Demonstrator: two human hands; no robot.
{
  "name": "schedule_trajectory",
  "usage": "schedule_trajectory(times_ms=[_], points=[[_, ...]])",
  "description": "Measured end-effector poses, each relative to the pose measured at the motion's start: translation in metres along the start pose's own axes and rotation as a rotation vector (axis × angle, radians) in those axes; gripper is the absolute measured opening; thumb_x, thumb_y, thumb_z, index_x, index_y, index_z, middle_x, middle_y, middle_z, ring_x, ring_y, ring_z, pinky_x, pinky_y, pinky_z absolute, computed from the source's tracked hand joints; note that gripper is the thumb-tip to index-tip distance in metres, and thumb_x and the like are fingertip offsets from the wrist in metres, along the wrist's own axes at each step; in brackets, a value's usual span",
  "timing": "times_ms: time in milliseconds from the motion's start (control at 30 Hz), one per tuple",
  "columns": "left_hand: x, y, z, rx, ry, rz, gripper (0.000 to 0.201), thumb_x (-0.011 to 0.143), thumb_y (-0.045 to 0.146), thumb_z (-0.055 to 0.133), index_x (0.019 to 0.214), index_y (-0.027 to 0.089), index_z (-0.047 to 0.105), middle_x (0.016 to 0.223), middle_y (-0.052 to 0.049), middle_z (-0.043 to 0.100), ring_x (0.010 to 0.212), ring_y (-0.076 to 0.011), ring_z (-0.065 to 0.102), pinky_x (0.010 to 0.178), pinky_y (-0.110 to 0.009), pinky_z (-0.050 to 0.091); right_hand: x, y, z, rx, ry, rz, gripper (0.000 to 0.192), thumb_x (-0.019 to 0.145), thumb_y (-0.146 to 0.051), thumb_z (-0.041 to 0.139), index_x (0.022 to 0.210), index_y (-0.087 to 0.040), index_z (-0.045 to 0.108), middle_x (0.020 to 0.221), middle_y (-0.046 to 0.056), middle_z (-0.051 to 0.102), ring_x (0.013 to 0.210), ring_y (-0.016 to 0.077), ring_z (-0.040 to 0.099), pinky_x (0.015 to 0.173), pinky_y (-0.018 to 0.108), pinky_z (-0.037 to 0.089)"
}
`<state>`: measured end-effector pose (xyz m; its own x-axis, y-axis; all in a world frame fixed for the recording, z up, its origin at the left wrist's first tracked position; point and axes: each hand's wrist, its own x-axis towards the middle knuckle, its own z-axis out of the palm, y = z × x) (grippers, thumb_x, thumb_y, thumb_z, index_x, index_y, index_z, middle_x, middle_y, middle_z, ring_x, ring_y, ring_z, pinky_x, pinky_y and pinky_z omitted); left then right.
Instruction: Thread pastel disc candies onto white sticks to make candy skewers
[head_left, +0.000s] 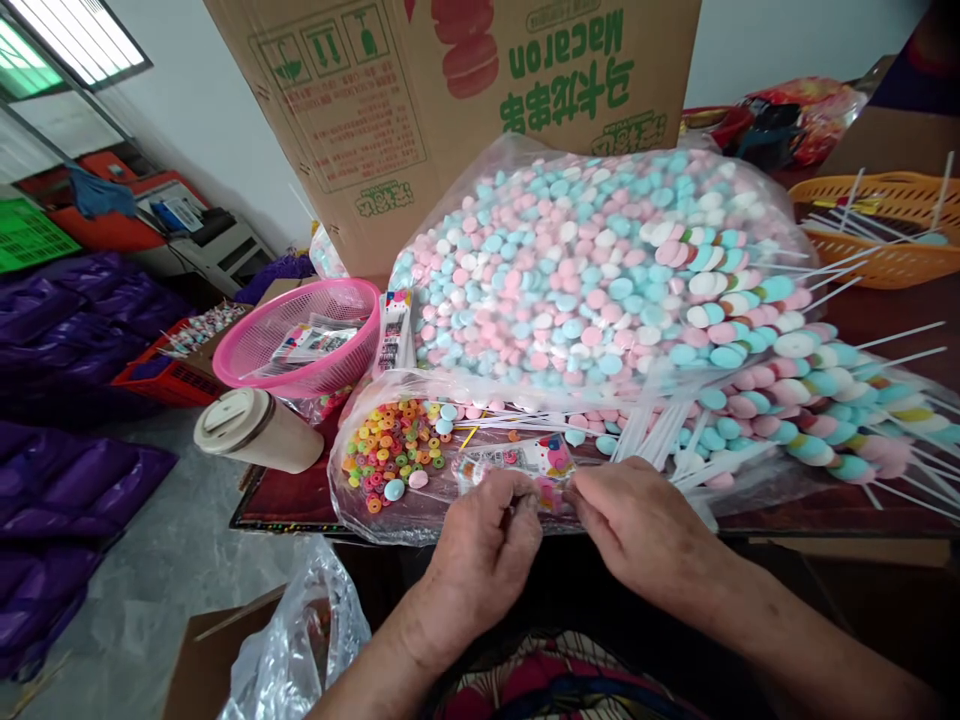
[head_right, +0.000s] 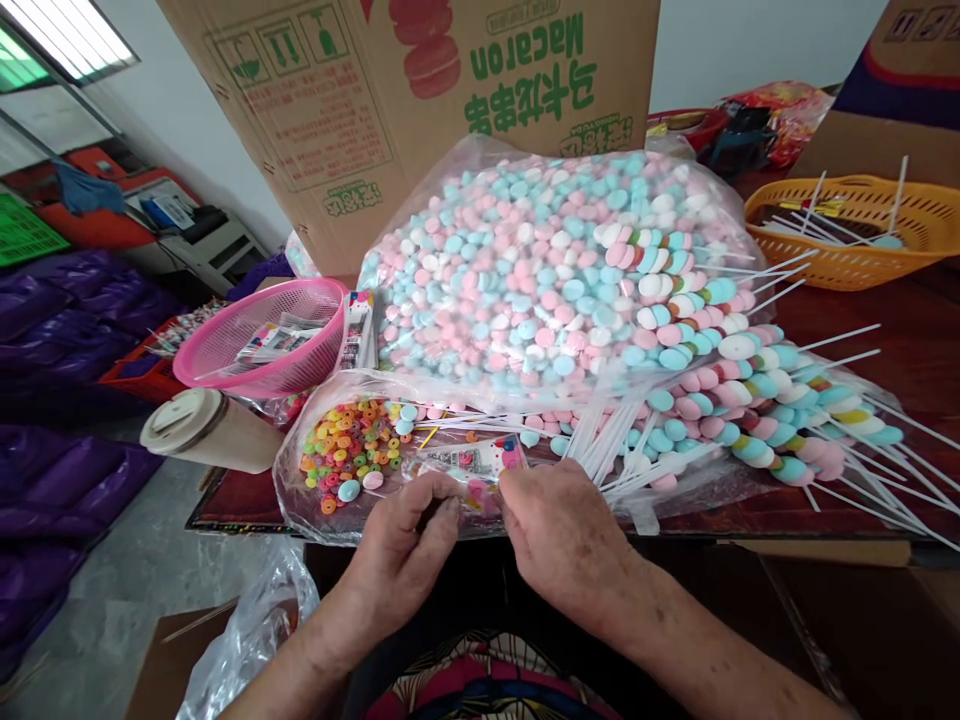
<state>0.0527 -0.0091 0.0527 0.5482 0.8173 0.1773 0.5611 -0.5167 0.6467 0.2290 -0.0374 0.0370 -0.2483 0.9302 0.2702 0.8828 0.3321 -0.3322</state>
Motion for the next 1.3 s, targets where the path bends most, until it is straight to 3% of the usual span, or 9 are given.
schedule_trajectory(times_ms=[133,333,533,633,700,867,1100,1167,1300], points=[[0.014,-0.019,-0.038,-0.014,-0.056,0.099,0.046,0.089,0.029,0.050,0.132,0.020,0.039,0.129,-0.011,0.053,0.115,-0.0219,0.050,0.097,-0.036,0.039,0.006,0.016,-0.019,0.192,-0.079,0.003,0.027,0.089,-0.018,0.036,0.065,-0.019,0.049,0.061,0.001,0.057,0.058,0.0148,0.050,0.057,0.026,0.031],[0.025,-0.022,-0.025,0.000,-0.453,0.111,0.035,0.094,0.031,0.038,0.124,0.020,0.051,0.114,-0.008,0.063,0.105,-0.0219,0.056,0.095,-0.037,0.040,0.012,0.021,-0.039,0.214,-0.107,-0.066,0.029,0.090,-0.020,0.033,0.066,-0.019,0.049,0.063,0.001,0.057,0.059,0.0151,0.051,0.058,0.027,0.034],[0.014,-0.015,0.015,-0.249,-0.346,-0.071,0.032,0.095,0.034,0.031,0.090,0.017,0.057,0.078,-0.002,0.060,0.071,-0.0141,0.052,0.067,-0.024,0.042,0.019,0.028,-0.028,0.192,-0.117,-0.113,0.027,0.088,-0.020,0.035,0.063,-0.020,0.047,0.060,0.001,0.054,0.058,0.0152,0.049,0.058,0.028,0.036],[0.013,-0.017,0.022,-0.348,-0.130,-0.197,0.033,0.095,0.035,0.031,0.075,0.017,0.050,0.066,0.001,0.050,0.063,-0.0120,0.045,0.061,-0.023,0.038,0.018,0.031,-0.019,0.353,0.051,0.098,0.018,0.087,-0.031,0.045,0.095,-0.019,0.055,0.078,0.003,0.059,0.064,0.0151,0.053,0.059,0.028,0.040],[0.012,-0.015,0.024,-0.389,-0.023,-0.242,0.032,0.094,0.035,0.032,0.073,0.018,0.049,0.066,0.001,0.048,0.063,-0.0119,0.044,0.062,-0.023,0.038,0.013,0.027,-0.009,0.569,0.042,0.264,0.036,0.084,-0.038,0.052,0.114,-0.019,0.048,0.084,0.003,0.060,0.060,0.0133,0.053,0.053,0.026,0.042],[0.003,-0.009,0.024,-0.364,-0.142,-0.265,0.030,0.093,0.035,0.032,0.078,0.017,0.051,0.071,-0.002,0.054,0.067,-0.0138,0.048,0.067,-0.026,0.040,-0.007,-0.003,0.020,0.902,-0.153,0.376,0.027,0.090,-0.039,0.039,0.072,-0.021,0.047,0.051,-0.005,0.049,0.044,0.0109,0.047,0.046,0.024,0.039],[0.003,-0.022,0.007,-0.617,-0.558,-0.200,0.033,0.091,0.039,0.037,0.088,0.016,0.060,0.077,-0.002,0.058,0.070,-0.0136,0.051,0.067,-0.024,0.043,-0.006,-0.013,0.024,0.599,-0.013,0.166,0.026,0.089,-0.029,0.038,0.065,-0.021,0.044,0.050,-0.003,0.050,0.046,0.0112,0.047,0.046,0.023,0.037],[0.005,-0.024,0.004,-0.511,-0.537,-0.171,0.028,0.090,0.036,0.039,0.087,0.016,0.059,0.077,-0.001,0.058,0.073,-0.0141,0.052,0.071,-0.025,0.044,0.003,-0.008,0.020,0.491,-0.001,0.150,0.028,0.089,-0.028,0.040,0.062,-0.021,0.045,0.050,-0.003,0.049,0.045,0.0109,0.045,0.044,0.022,0.035],[0.004,-0.029,0.001,-0.522,-0.442,-0.345,0.028,0.088,0.032,0.039,0.077,0.016,0.059,0.067,0.000,0.058,0.062,-0.0131,0.053,0.061,-0.024,0.045,0.017,-0.001,0.011,0.083,0.346,-0.027,0.017,0.089,-0.019,0.043,0.083,-0.016,0.058,0.072,0.006,0.063,0.071,0.0189,0.058,0.067,0.031,0.045]])
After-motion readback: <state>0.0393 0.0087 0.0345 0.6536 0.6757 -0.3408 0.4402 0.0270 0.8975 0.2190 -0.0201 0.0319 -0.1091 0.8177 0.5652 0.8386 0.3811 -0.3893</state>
